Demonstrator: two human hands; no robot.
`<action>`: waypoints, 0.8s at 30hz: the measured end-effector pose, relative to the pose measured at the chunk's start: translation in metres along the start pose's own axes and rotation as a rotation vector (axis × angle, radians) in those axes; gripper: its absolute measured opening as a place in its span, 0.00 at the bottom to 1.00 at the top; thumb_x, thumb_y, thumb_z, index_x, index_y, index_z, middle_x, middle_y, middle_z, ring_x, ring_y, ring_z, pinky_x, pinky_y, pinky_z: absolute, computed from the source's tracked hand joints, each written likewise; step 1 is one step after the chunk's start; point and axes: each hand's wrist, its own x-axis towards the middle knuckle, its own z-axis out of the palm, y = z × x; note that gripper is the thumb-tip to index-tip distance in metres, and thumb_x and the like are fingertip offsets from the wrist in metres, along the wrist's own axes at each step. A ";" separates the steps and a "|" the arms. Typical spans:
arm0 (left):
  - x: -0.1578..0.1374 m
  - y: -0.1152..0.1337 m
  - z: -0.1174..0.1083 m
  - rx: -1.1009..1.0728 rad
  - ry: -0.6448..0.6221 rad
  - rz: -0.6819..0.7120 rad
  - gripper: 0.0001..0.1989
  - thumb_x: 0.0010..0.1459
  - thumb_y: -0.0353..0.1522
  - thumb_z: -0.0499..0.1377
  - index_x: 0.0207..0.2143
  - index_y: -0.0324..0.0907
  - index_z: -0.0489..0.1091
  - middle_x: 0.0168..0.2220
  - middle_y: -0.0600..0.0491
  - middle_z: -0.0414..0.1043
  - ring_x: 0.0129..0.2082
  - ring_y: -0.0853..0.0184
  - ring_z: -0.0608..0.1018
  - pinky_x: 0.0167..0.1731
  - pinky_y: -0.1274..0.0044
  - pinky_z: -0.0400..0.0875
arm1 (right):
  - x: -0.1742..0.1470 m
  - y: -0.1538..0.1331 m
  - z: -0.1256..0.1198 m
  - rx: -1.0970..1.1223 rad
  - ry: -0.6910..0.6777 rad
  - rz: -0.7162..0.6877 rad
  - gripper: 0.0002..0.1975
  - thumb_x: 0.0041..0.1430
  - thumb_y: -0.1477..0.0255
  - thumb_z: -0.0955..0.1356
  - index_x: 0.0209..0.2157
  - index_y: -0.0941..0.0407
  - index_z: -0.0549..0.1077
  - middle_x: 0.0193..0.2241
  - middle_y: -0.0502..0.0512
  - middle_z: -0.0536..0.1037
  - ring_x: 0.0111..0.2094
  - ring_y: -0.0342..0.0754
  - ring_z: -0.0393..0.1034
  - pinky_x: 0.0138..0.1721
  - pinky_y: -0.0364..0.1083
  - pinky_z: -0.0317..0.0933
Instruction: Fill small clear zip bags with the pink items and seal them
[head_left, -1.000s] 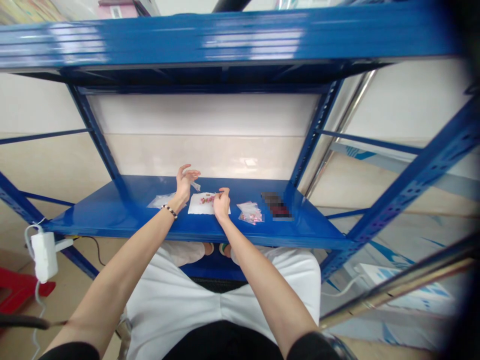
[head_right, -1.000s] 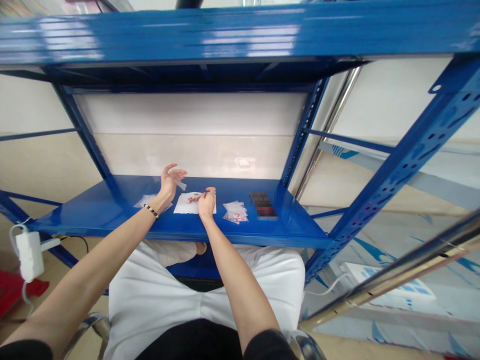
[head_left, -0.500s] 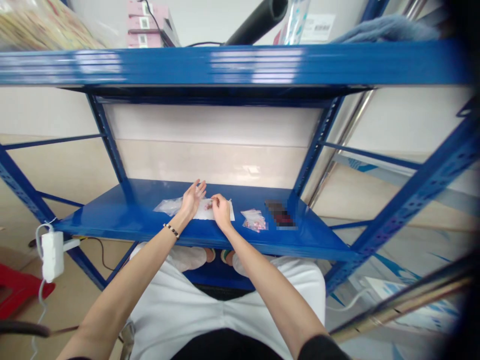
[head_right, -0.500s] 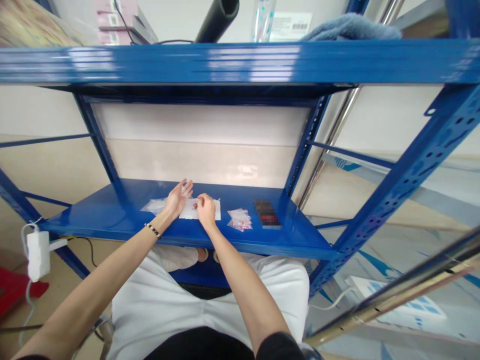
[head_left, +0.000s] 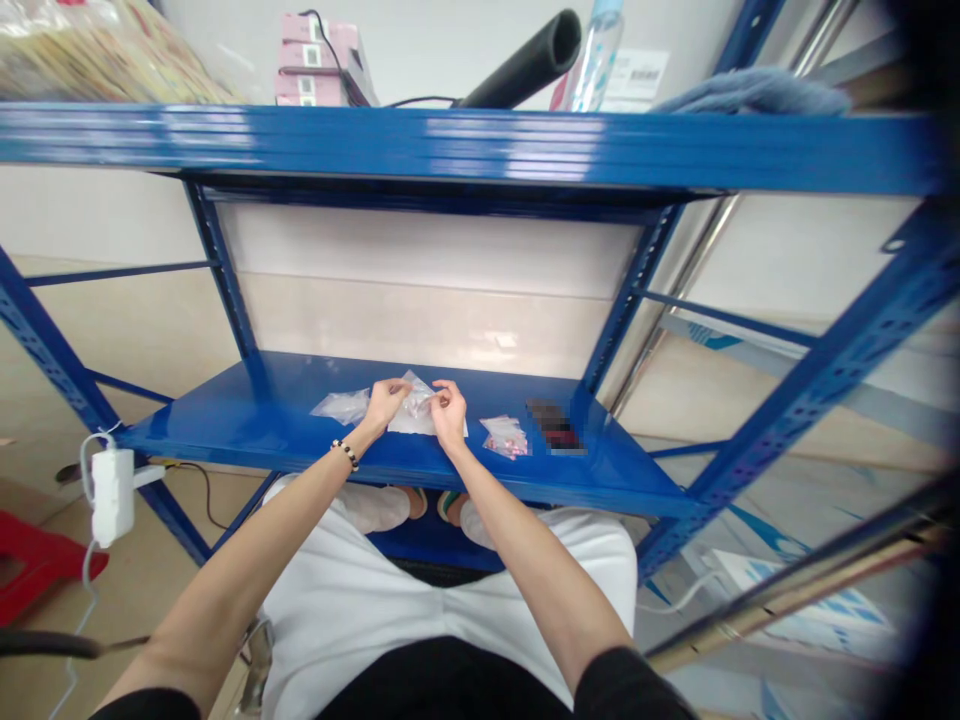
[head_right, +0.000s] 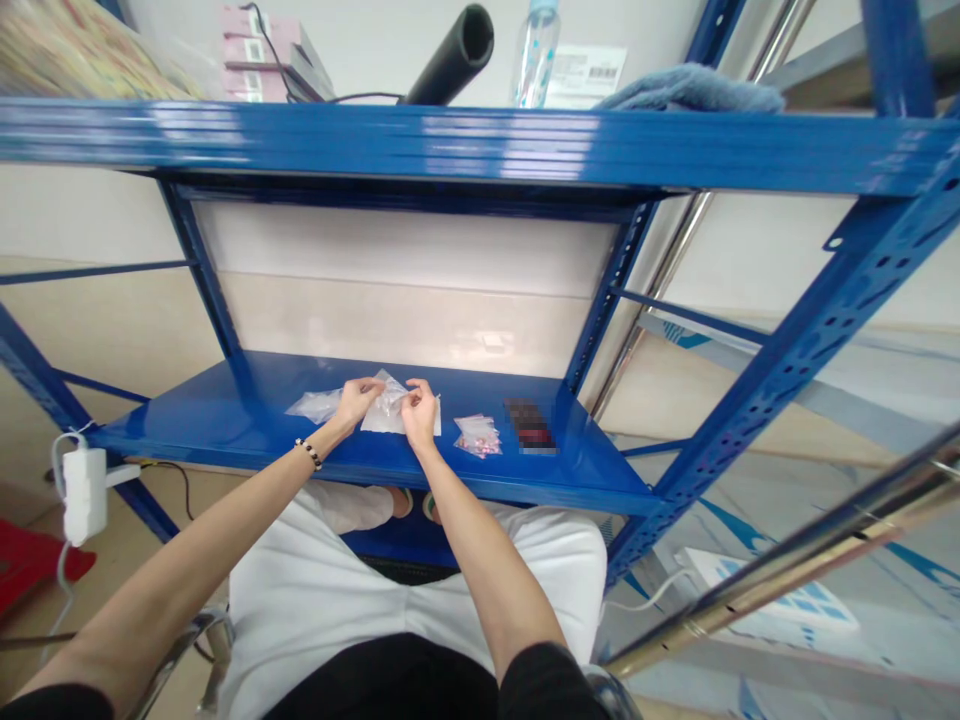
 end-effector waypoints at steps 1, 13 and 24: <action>-0.002 0.001 -0.006 0.025 0.000 -0.012 0.06 0.43 0.27 0.69 0.25 0.39 0.74 0.25 0.48 0.75 0.28 0.63 0.76 0.32 0.74 0.70 | 0.000 0.000 0.000 -0.008 0.008 -0.010 0.17 0.50 0.75 0.59 0.43 0.57 0.68 0.21 0.46 0.71 0.25 0.47 0.68 0.31 0.44 0.63; 0.014 0.024 -0.104 0.335 0.290 -0.044 0.19 0.49 0.33 0.64 0.43 0.33 0.72 0.22 0.54 0.71 0.22 0.69 0.71 0.27 0.78 0.65 | -0.006 -0.017 -0.002 -0.155 -0.034 -0.079 0.12 0.57 0.75 0.59 0.42 0.55 0.67 0.24 0.47 0.70 0.27 0.46 0.70 0.33 0.43 0.62; -0.024 0.006 -0.127 0.823 0.388 0.076 0.16 0.54 0.24 0.56 0.46 0.37 0.71 0.48 0.44 0.66 0.51 0.56 0.67 0.55 0.64 0.60 | -0.023 -0.046 -0.010 -0.098 -0.082 -0.071 0.08 0.57 0.75 0.60 0.36 0.55 0.69 0.29 0.51 0.73 0.30 0.46 0.69 0.35 0.43 0.64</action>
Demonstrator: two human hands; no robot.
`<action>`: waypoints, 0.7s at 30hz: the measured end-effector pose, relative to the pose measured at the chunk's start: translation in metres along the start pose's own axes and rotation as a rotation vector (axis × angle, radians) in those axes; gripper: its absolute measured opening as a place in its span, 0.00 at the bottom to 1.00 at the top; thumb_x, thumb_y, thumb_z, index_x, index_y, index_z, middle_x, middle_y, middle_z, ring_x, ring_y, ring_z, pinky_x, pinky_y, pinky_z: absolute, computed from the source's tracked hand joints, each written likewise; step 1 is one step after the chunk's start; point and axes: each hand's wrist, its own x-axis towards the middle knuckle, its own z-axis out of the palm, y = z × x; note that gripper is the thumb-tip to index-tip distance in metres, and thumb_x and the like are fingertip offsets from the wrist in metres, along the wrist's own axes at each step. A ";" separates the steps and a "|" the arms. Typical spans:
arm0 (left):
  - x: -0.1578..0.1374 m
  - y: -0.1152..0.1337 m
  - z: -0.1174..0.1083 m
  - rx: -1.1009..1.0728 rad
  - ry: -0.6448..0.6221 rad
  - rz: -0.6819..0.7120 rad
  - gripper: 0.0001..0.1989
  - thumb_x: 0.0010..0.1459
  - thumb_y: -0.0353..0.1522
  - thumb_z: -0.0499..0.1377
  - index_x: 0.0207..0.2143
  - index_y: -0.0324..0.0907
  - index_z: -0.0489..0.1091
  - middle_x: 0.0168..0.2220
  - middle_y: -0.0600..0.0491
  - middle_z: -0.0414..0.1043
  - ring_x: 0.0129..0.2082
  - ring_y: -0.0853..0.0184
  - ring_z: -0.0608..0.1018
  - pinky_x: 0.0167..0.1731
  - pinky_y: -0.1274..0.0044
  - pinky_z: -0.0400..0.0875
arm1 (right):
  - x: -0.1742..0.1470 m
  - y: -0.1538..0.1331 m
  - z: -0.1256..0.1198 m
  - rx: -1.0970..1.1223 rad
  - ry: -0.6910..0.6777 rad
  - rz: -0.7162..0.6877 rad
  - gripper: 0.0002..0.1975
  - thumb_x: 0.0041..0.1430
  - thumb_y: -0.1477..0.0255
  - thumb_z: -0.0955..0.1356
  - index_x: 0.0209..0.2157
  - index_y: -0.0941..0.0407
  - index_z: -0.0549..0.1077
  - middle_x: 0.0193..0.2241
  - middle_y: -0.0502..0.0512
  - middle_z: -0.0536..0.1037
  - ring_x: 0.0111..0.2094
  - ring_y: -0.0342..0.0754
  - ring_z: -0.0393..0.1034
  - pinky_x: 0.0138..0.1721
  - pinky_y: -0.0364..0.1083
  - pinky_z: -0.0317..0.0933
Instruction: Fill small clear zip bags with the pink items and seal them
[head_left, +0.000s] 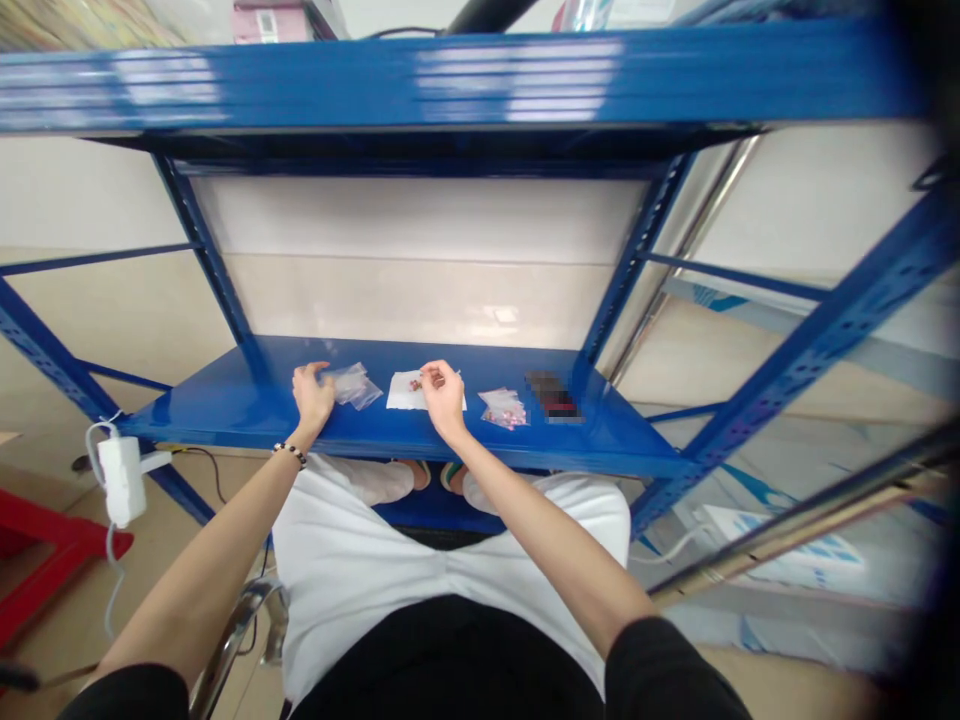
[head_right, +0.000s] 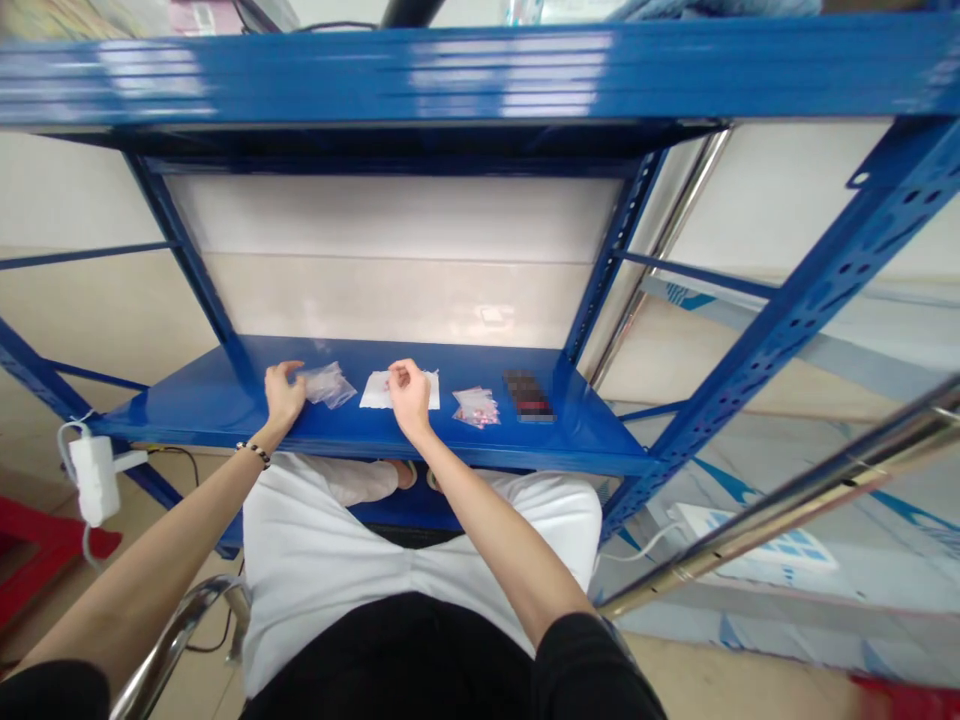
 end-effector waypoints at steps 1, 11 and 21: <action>-0.004 0.003 -0.003 0.032 0.043 0.063 0.15 0.55 0.24 0.55 0.45 0.37 0.71 0.49 0.44 0.65 0.52 0.55 0.66 0.55 0.64 0.59 | -0.003 -0.005 -0.010 -0.040 -0.043 -0.044 0.09 0.56 0.76 0.61 0.37 0.55 0.70 0.30 0.51 0.74 0.32 0.46 0.69 0.37 0.44 0.64; -0.153 0.103 -0.016 -0.200 -0.281 0.643 0.14 0.59 0.22 0.49 0.46 0.39 0.65 0.41 0.46 0.69 0.44 0.61 0.71 0.48 0.67 0.65 | -0.007 0.029 -0.129 -0.713 -0.168 0.212 0.23 0.48 0.74 0.71 0.49 0.55 0.74 0.41 0.58 0.75 0.43 0.54 0.69 0.46 0.50 0.63; -0.243 0.133 -0.070 -0.194 -0.929 0.994 0.24 0.58 0.21 0.48 0.57 0.41 0.61 0.49 0.43 0.69 0.50 0.58 0.70 0.53 0.64 0.63 | -0.008 0.045 -0.135 -0.540 -0.037 0.227 0.11 0.57 0.65 0.68 0.31 0.54 0.82 0.31 0.57 0.82 0.36 0.55 0.77 0.38 0.47 0.66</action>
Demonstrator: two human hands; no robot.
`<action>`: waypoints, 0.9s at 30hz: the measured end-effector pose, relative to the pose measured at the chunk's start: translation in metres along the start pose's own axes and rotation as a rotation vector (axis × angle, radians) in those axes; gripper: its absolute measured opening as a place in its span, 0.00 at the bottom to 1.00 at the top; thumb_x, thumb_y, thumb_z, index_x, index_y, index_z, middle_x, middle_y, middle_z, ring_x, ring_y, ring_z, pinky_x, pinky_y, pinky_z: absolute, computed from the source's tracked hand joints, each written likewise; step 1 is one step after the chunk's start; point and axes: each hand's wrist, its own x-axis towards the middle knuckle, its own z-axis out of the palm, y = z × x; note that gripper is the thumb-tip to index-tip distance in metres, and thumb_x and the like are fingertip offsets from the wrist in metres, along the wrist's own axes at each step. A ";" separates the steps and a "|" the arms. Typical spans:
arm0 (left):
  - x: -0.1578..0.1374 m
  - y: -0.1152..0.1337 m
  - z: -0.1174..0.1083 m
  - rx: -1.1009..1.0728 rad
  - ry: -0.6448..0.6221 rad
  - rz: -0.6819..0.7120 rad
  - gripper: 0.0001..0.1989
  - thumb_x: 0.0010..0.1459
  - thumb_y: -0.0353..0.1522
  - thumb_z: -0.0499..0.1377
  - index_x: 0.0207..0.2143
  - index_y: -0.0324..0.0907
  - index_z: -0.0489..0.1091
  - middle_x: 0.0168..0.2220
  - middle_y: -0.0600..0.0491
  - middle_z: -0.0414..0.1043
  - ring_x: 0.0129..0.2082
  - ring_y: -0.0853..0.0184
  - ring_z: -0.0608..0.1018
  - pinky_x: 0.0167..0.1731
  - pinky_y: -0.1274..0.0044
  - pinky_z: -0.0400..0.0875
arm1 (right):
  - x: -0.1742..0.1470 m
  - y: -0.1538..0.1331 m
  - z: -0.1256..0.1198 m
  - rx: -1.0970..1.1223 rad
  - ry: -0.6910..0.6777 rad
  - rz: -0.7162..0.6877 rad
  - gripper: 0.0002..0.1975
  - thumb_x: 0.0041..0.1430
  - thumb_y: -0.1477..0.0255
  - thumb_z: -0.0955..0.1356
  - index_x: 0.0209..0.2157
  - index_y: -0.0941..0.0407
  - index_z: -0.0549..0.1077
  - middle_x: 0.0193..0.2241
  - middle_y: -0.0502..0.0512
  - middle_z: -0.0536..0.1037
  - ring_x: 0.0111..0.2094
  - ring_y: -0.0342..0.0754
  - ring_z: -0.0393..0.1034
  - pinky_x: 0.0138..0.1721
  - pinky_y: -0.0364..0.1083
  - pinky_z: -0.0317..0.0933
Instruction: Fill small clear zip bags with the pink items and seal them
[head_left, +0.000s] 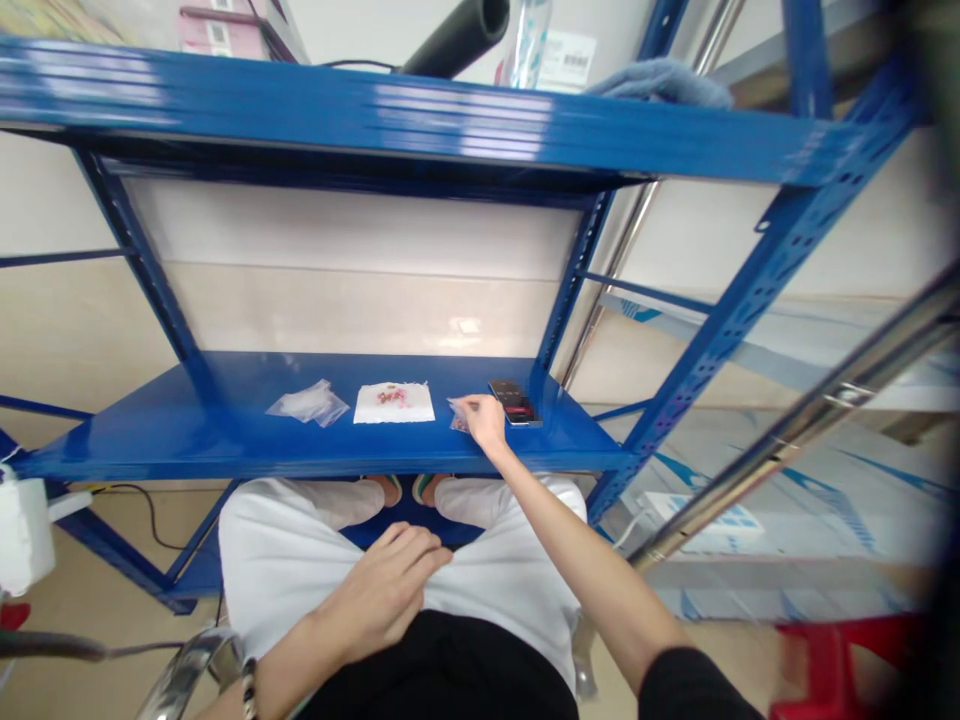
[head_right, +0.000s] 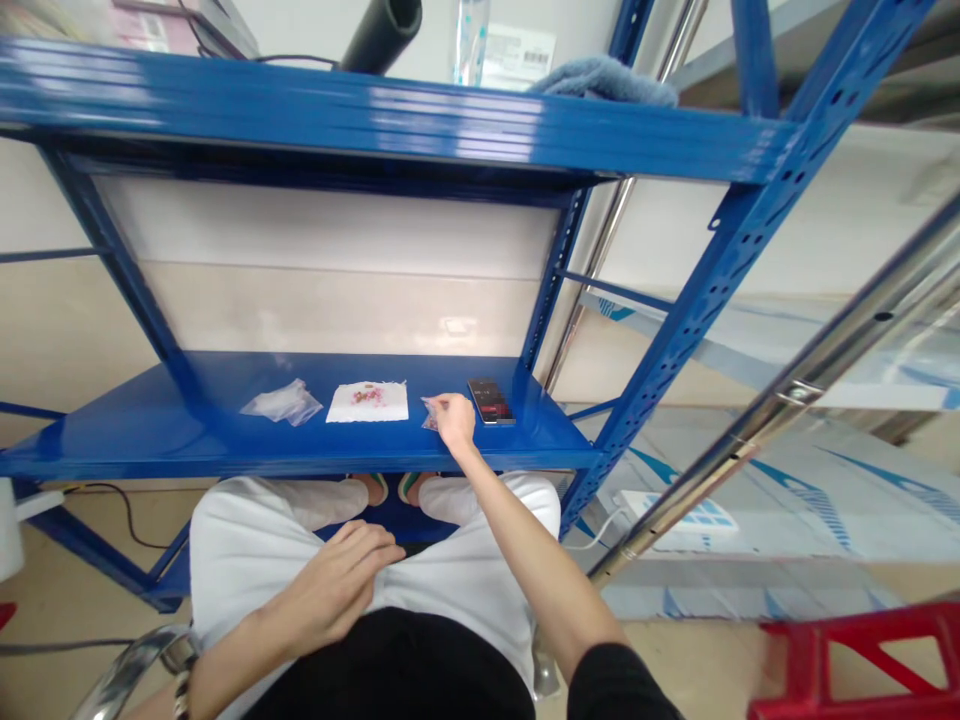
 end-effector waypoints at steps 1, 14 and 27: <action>-0.001 -0.004 0.000 -0.049 0.042 -0.076 0.23 0.60 0.21 0.47 0.57 0.42 0.61 0.49 0.44 0.69 0.50 0.59 0.70 0.52 0.65 0.63 | 0.003 -0.001 -0.003 0.052 0.039 -0.027 0.11 0.57 0.65 0.68 0.31 0.55 0.81 0.33 0.58 0.83 0.36 0.55 0.77 0.40 0.47 0.66; 0.020 -0.041 0.020 -1.002 0.449 -0.581 0.20 0.65 0.47 0.50 0.39 0.39 0.68 0.28 0.51 0.70 0.28 0.67 0.74 0.29 0.77 0.67 | -0.082 -0.083 -0.054 1.080 -0.128 0.470 0.16 0.46 0.60 0.75 0.31 0.56 0.74 0.25 0.53 0.76 0.19 0.42 0.66 0.15 0.40 0.52; 0.010 -0.053 0.025 -1.181 0.083 -0.647 0.24 0.60 0.51 0.55 0.31 0.37 0.68 0.25 0.51 0.72 0.24 0.70 0.74 0.24 0.80 0.65 | -0.183 -0.060 -0.002 0.745 -0.330 0.448 0.14 0.51 0.59 0.72 0.30 0.56 0.77 0.23 0.52 0.74 0.22 0.44 0.64 0.22 0.42 0.55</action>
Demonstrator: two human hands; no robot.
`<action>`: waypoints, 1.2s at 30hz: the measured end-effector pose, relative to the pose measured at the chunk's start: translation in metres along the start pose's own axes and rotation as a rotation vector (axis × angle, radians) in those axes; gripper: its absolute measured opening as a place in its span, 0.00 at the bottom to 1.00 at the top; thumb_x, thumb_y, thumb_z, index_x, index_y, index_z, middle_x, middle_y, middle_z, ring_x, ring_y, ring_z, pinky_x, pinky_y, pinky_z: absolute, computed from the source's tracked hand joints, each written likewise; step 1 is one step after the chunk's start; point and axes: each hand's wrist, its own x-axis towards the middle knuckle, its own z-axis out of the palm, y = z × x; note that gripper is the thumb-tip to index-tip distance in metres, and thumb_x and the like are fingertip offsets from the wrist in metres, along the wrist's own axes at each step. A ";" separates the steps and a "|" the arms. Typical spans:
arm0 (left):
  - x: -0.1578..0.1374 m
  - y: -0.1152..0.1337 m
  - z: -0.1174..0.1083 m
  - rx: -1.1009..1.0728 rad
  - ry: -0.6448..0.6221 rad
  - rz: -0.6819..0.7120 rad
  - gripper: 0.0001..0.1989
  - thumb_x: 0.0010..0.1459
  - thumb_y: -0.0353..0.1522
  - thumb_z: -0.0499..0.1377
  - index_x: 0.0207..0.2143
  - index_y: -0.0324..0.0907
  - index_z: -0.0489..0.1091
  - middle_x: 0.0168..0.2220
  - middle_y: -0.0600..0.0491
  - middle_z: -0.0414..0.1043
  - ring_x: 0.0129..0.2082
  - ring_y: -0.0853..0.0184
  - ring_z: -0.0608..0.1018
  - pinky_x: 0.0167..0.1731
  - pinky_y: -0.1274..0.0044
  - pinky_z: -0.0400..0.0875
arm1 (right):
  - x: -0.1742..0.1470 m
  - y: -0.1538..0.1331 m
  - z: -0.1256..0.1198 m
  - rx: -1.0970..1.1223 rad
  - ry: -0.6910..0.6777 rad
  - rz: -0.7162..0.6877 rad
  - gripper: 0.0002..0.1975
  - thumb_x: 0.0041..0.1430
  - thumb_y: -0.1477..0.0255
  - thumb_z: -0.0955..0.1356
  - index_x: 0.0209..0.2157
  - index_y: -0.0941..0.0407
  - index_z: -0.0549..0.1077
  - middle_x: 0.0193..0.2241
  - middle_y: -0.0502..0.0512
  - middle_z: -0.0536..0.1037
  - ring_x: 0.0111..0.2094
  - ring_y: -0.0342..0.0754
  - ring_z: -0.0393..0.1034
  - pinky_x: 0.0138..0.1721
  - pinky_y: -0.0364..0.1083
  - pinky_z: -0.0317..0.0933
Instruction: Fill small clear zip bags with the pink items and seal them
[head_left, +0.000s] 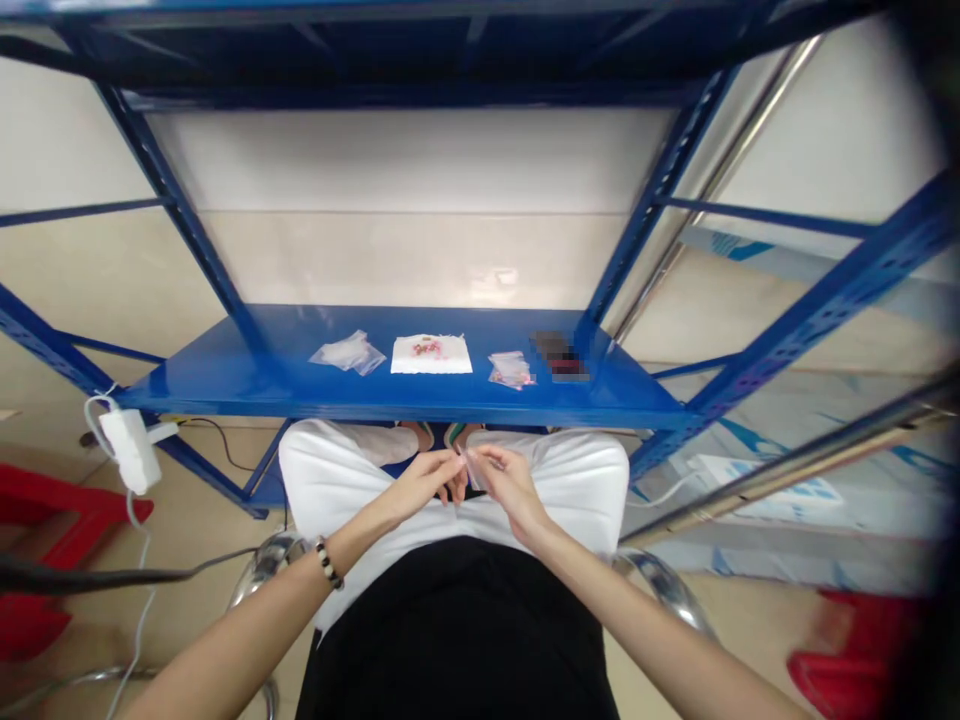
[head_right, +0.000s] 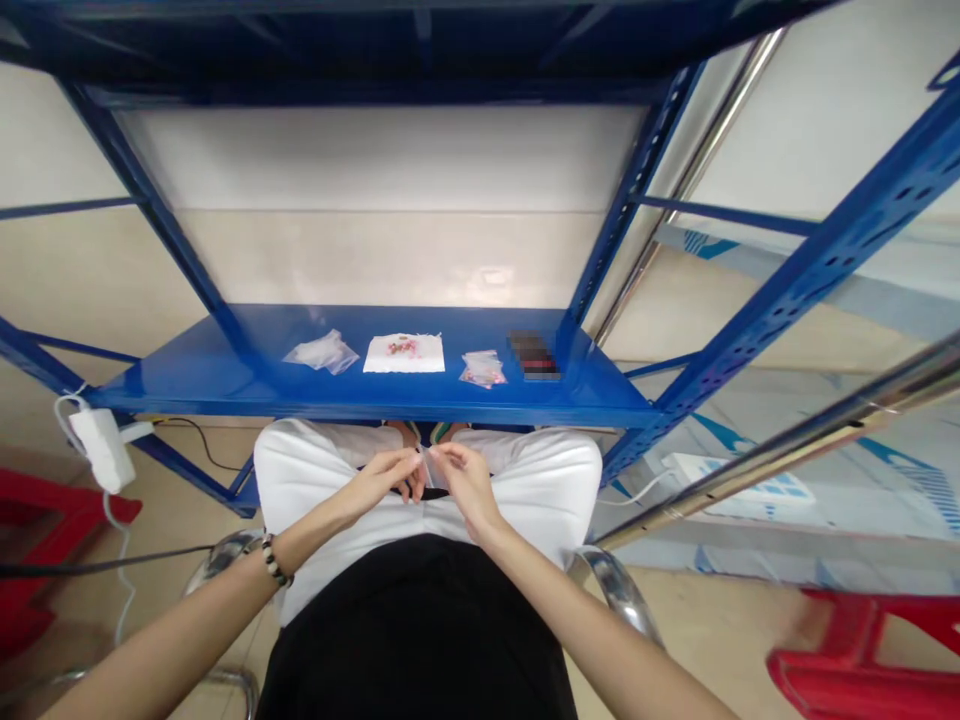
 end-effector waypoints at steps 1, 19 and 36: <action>0.000 0.001 0.000 0.010 0.008 0.001 0.22 0.59 0.49 0.57 0.31 0.37 0.68 0.25 0.51 0.72 0.24 0.70 0.74 0.24 0.80 0.65 | 0.003 0.000 0.000 -0.054 0.002 -0.076 0.12 0.52 0.60 0.71 0.30 0.56 0.77 0.26 0.53 0.76 0.27 0.46 0.68 0.28 0.44 0.60; 0.003 -0.004 -0.007 0.025 0.224 -0.047 0.21 0.49 0.46 0.67 0.25 0.36 0.70 0.20 0.53 0.71 0.19 0.73 0.70 0.21 0.81 0.63 | -0.005 -0.004 0.006 -0.483 0.042 -0.530 0.09 0.64 0.71 0.62 0.42 0.51 0.72 0.42 0.57 0.74 0.48 0.54 0.67 0.51 0.53 0.60; 0.001 -0.001 -0.012 -0.066 0.246 -0.102 0.19 0.46 0.42 0.70 0.31 0.35 0.75 0.21 0.53 0.72 0.21 0.72 0.72 0.23 0.80 0.65 | 0.004 -0.011 -0.001 -0.031 -0.257 -0.146 0.14 0.52 0.59 0.72 0.33 0.55 0.74 0.26 0.51 0.75 0.25 0.44 0.67 0.28 0.43 0.63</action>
